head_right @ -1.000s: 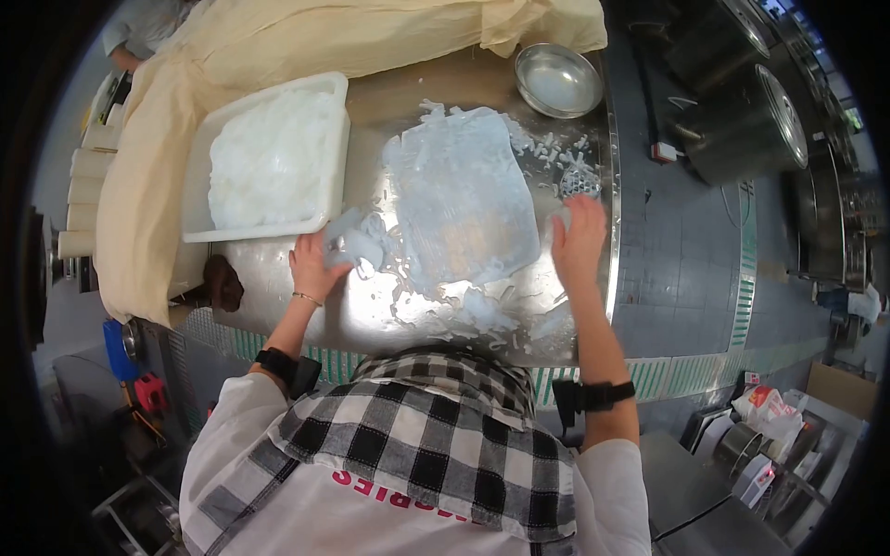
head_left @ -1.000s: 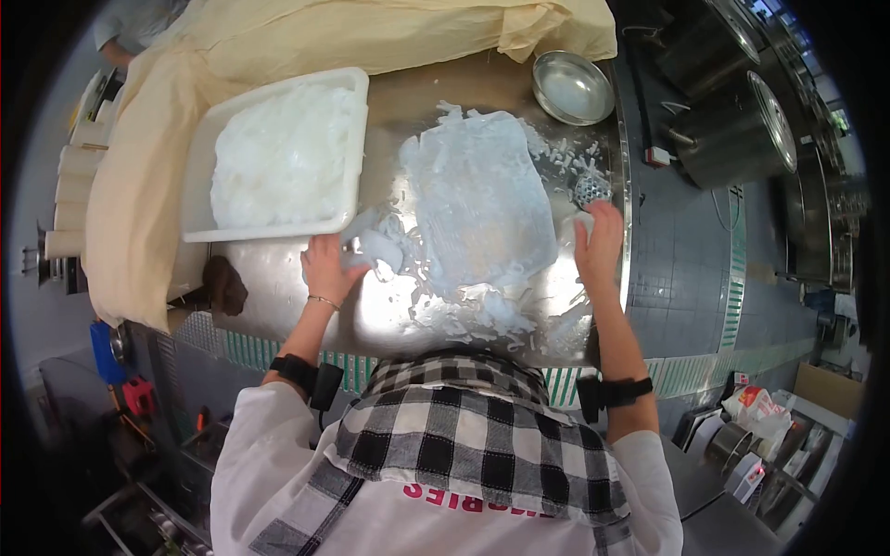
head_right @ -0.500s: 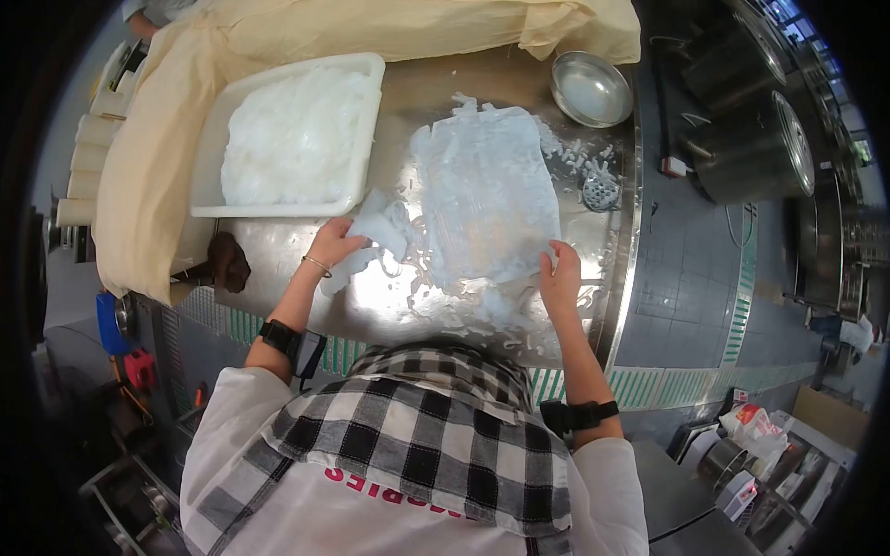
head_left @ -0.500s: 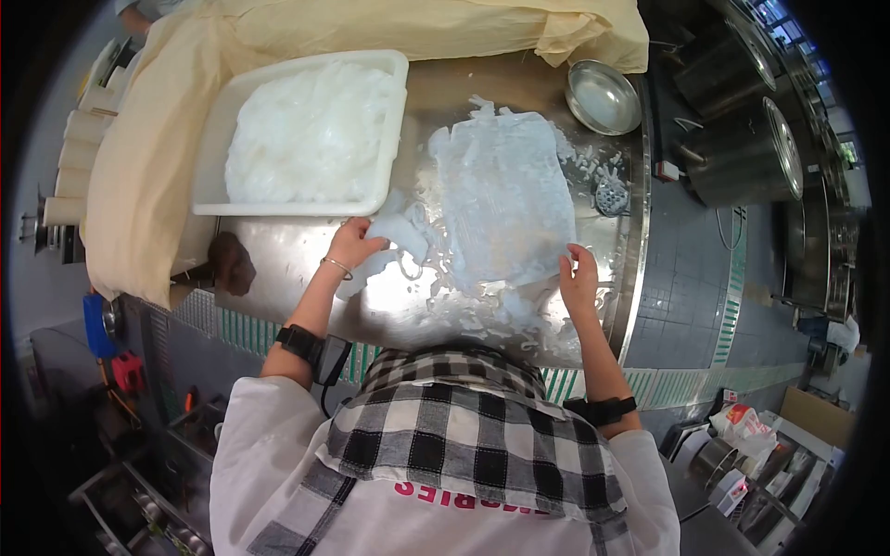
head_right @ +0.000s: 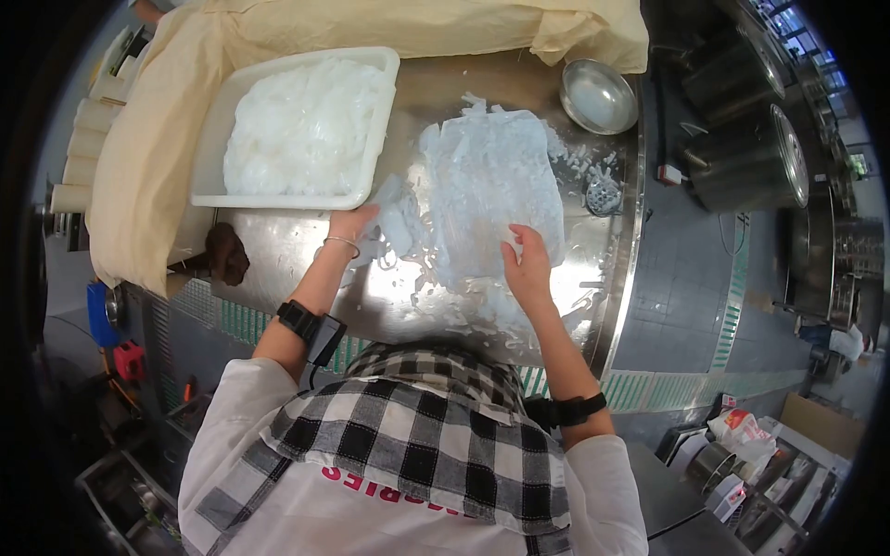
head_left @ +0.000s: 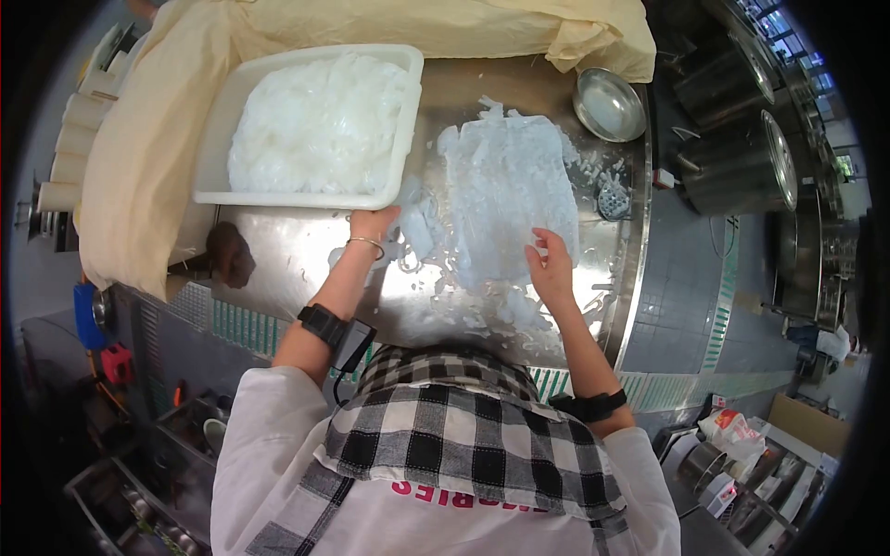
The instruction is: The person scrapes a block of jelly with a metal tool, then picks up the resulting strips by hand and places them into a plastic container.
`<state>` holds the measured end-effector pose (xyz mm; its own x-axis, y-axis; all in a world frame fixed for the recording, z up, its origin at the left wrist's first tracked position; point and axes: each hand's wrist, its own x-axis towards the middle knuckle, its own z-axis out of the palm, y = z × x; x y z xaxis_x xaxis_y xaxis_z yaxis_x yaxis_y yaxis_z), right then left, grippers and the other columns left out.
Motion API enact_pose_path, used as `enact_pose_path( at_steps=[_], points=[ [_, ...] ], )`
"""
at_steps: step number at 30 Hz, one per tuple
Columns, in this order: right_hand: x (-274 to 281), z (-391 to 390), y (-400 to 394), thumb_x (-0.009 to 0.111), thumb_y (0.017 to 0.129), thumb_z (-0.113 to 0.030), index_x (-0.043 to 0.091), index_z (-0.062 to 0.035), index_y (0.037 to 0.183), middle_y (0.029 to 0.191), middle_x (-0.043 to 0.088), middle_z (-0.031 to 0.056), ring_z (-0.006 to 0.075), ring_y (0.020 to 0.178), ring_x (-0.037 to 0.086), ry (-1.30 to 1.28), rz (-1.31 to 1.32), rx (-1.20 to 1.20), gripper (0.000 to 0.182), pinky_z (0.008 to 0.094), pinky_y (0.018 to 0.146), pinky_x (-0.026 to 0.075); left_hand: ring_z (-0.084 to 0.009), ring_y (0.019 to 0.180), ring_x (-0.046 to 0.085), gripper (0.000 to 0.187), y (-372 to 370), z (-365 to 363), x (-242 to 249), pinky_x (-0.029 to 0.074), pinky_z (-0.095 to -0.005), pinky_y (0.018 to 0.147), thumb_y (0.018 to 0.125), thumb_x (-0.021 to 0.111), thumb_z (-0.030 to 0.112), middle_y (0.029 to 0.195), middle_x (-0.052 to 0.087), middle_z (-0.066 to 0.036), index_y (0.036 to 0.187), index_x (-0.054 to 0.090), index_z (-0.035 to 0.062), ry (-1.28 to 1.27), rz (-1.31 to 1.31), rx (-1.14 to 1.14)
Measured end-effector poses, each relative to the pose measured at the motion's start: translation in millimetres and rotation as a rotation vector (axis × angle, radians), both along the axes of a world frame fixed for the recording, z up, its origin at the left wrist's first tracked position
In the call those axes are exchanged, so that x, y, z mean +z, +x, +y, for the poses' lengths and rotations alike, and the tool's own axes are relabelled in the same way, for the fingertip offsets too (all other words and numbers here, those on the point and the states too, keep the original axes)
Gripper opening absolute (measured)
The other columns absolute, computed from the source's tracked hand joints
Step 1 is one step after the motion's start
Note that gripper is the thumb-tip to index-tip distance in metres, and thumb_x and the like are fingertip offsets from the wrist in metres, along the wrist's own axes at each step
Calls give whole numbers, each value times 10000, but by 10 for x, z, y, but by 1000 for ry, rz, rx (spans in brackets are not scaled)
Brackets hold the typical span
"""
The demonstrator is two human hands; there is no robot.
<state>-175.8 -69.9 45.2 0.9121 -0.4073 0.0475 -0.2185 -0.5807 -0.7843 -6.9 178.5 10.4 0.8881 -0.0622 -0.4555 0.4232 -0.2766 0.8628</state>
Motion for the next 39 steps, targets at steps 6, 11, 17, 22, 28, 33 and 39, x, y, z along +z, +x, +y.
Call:
enact_pose_path(
  at_steps=[6, 11, 17, 22, 28, 33, 39],
  points=[
    [30, -523, -689, 556, 747, -117, 485, -14, 1025, 956, 517, 154, 253, 792, 526, -51, 102, -217, 305, 306, 655, 427, -183, 759, 543, 319, -389, 457, 217, 453, -285, 671, 669, 608, 78, 971, 513, -110, 975, 526, 42, 335, -520, -34],
    [-50, -395, -1419, 531, 785, -212, 564, -40, 852, 686, 590, 115, 201, 582, 577, 113, 536, 201, 188, 295, 558, 446, -82, 630, 496, 188, -672, 1098, 366, 427, -211, 552, 748, 503, 22, 757, 536, -27, 933, 533, 29, 231, -457, 131],
    [183, -342, -604, 489, 818, -209, 567, 10, 759, 632, 581, 83, 118, 544, 557, 255, 485, 530, 240, 248, 499, 427, -117, 705, 537, 163, -821, 61, 1716, 437, -238, 632, 759, 569, 136, 781, 567, -33, 876, 585, 23, -181, -611, 46],
    [308, -377, -318, 462, 838, -202, 550, -10, 772, 678, 562, 28, 99, 566, 523, 361, 300, 485, 221, 222, 515, 408, -285, 889, 501, 315, -688, 28, 715, 431, -337, 746, 701, 608, 208, 978, 519, -112, 957, 551, 33, 744, -596, -98],
    [99, -592, -610, 466, 830, -192, 544, -20, 799, 713, 568, 21, 84, 582, 532, 379, 408, 402, 191, 214, 506, 404, -272, 900, 487, 374, -508, 150, 179, 431, -376, 721, 667, 591, 130, 948, 510, -93, 1024, 498, 69, 891, -798, -210],
    [94, -794, -706, 477, 805, -151, 551, 15, 814, 699, 578, 55, 114, 574, 553, 391, 412, 290, 182, 228, 529, 434, -239, 891, 500, 327, -429, -114, 69, 455, -362, 662, 667, 488, 35, 916, 509, -88, 992, 491, 71, 1027, -958, -468],
    [182, -793, -579, 463, 823, -163, 540, -21, 835, 749, 572, 23, 89, 615, 544, 441, 442, 199, 162, 215, 526, 417, -228, 791, 543, 311, -186, -307, -92, 479, -341, 575, 663, 499, 61, 798, 533, -78, 973, 509, 89, 1231, -759, -523]
  ],
)
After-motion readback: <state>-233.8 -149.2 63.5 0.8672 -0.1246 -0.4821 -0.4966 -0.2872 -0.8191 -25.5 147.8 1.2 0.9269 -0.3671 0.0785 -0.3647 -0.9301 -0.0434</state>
